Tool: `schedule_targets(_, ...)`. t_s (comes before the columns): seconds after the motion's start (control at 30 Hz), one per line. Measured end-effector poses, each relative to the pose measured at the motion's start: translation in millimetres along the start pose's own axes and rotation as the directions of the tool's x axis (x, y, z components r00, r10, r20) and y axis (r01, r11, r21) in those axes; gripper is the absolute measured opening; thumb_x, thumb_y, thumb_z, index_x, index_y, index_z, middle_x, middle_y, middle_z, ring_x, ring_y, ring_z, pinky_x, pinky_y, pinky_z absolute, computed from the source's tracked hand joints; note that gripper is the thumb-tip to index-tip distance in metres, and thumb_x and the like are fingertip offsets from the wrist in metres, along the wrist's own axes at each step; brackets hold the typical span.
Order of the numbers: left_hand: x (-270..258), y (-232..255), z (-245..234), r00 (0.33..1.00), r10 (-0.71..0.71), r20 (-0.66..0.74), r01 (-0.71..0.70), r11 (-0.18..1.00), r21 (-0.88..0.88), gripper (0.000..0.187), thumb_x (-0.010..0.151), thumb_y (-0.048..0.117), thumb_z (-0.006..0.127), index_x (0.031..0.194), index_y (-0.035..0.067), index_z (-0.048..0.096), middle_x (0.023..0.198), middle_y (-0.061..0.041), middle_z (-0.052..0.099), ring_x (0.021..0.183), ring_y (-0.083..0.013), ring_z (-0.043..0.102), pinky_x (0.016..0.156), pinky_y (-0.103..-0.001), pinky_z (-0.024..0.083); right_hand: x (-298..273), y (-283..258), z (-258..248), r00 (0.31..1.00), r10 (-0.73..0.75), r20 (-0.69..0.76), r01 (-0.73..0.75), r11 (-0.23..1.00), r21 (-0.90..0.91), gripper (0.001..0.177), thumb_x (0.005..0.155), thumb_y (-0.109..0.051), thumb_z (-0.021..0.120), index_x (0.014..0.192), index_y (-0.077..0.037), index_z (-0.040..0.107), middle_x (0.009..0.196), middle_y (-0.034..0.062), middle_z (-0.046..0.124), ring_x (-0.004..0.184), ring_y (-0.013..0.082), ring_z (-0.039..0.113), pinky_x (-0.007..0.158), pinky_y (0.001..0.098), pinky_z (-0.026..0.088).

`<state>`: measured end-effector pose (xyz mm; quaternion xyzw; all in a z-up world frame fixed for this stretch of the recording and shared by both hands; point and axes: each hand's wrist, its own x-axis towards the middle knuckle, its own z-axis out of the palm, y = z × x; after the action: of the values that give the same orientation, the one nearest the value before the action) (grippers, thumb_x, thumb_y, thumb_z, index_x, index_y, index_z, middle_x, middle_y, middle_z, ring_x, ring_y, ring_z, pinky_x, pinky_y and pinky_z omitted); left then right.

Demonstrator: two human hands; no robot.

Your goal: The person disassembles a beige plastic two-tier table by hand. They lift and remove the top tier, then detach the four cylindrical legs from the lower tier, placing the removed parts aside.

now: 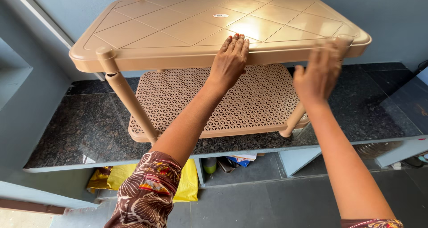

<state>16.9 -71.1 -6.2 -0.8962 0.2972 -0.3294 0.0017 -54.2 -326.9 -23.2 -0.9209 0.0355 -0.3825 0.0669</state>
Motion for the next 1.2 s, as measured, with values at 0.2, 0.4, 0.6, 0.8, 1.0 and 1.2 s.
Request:
schedule_targets(0.2, 6.9, -0.8, 27.1, 0.999, 0.001, -0.051, 0.004, 0.995, 0.097, 0.056, 0.097, 0.005, 0.061, 0.150, -0.001, 0.043, 0.153, -0.020, 0.048, 0.144, -0.0290, 0.044, 0.126, -0.043, 0.026, 22.2, 72.2, 18.7, 0.975, 0.202, -0.087, -0.191, 0.974, 0.123, 0.116, 0.083, -0.024, 0.093, 0.163, 0.000, 0.012, 0.166, 0.0293, 0.019, 0.153, 0.0500, 0.016, 0.126, 0.0588, 0.016)
schedule_targets(0.4, 9.2, -1.4, 25.9, 0.999, -0.003, -0.052, 0.006, 0.998, 0.062, 0.046, 0.102, 0.001, 0.048, 0.148, -0.002, 0.044, 0.152, -0.021, 0.049, 0.142, -0.0292, 0.046, 0.124, -0.043, 0.028, 47.5, 85.6, 8.0, 0.983, 0.160, 0.085, -0.166, 0.983, 0.076, 0.115, 0.075, -0.023, 0.095, 0.165, -0.008, 0.024, 0.162, 0.0196, 0.028, 0.148, 0.0428, 0.029, 0.120, 0.0532, 0.034)
schedule_targets(0.6, 2.7, 3.8, 17.5, 0.999, -0.004, -0.048, 0.007, 0.998, 0.063, 0.049, 0.099, 0.001, 0.051, 0.147, -0.002, 0.044, 0.150, -0.020, 0.051, 0.141, -0.0290, 0.048, 0.124, -0.043, 0.030, 40.8, 77.3, -16.8, 0.998, 0.036, 0.050, -0.034, 0.999, -0.041, 0.090, 0.074, -0.011, 0.092, 0.153, -0.009, 0.048, 0.147, 0.0141, 0.041, 0.138, 0.0363, 0.043, 0.102, 0.0448, 0.053)
schedule_targets(0.8, -7.1, -9.1, 7.2, 0.999, 0.049, -0.021, -0.046, 0.995, 0.093, 0.050, 0.100, -0.003, 0.048, 0.149, -0.001, 0.042, 0.152, -0.020, 0.049, 0.142, -0.0292, 0.045, 0.124, -0.043, 0.026, 25.9, 70.9, -23.1, 0.999, -0.029, -0.028, 0.028, 0.999, -0.046, 0.079, 0.079, -0.015, 0.092, 0.147, -0.011, 0.051, 0.145, 0.0127, 0.045, 0.135, 0.0352, 0.046, 0.108, 0.0457, 0.051)
schedule_targets(1.0, -36.7, -31.1, -11.8, 0.995, 0.099, -0.021, -0.099, 0.995, 0.002, 0.048, 0.103, -0.004, 0.041, 0.152, -0.002, 0.041, 0.154, -0.020, 0.047, 0.145, -0.0280, 0.043, 0.127, -0.042, 0.023, 1.0, 59.9, -34.7, 0.997, -0.058, -0.057, 0.056, 0.998, -0.032, 0.083, 0.082, -0.028, 0.095, 0.148, -0.008, 0.050, 0.147, 0.0157, 0.047, 0.138, 0.0367, 0.045, 0.108, 0.0538, 0.044)
schedule_targets(1.2, -66.9, -53.5, -33.9, 0.988, 0.147, -0.039, -0.150, 0.984, -0.093, 0.047, 0.106, -0.002, 0.034, 0.152, 0.001, 0.042, 0.157, -0.017, 0.045, 0.148, -0.0269, 0.040, 0.128, -0.042, 0.021, -28.0, 44.1, -56.4, 0.981, -0.135, -0.139, 0.137, 0.991, 0.006, 0.097, 0.078, -0.040, 0.098, 0.151, 0.000, 0.047, 0.142, 0.0237, 0.057, 0.138, 0.0393, 0.048, 0.109, 0.0600, 0.033)
